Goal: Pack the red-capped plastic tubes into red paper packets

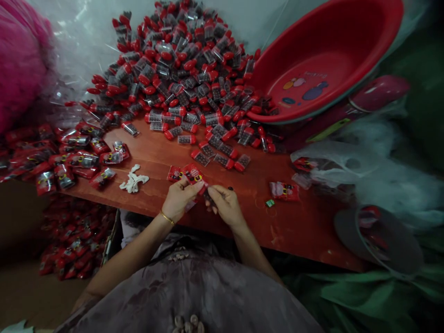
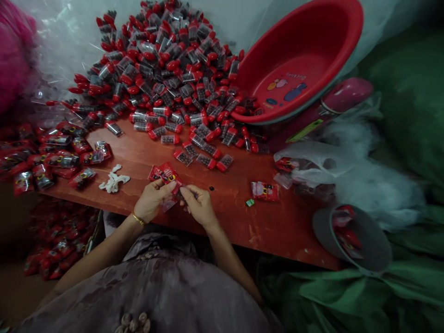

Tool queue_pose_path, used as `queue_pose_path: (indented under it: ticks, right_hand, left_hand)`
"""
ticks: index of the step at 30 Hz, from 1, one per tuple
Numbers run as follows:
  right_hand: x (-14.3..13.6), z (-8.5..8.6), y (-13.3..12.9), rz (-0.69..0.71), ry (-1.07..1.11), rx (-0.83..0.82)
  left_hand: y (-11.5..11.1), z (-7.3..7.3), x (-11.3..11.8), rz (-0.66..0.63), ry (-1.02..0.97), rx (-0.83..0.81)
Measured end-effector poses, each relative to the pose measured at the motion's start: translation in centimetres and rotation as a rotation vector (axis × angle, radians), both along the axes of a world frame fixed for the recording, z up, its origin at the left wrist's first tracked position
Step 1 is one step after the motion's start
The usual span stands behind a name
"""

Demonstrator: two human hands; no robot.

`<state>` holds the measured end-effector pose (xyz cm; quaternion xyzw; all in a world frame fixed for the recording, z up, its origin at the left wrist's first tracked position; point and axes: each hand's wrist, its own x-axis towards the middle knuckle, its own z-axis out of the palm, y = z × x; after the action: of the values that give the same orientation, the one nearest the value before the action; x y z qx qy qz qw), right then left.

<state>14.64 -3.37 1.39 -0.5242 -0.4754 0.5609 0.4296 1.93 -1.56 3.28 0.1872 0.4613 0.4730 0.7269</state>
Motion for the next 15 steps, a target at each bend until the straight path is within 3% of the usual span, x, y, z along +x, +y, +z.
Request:
queue_pose_path:
  ticks: [4, 9, 15]
  right_hand:
    - [-1.1, -0.6, 0.6, -0.085, 0.012, 0.039]
    - [-1.5, -1.2, 0.3, 0.015, 0.179, 0.02]
    - [-2.0, -1.0, -0.2, -0.1, 0.034, 0.128]
  left_hand:
    - [0.1, -0.7, 0.1, 0.064, 0.003, -0.037]
    - [0.8, -1.0, -0.6, 0.107, -0.034, 0.031]
    - [0.6, -0.7, -0.4, -0.138, -0.087, 0.132]
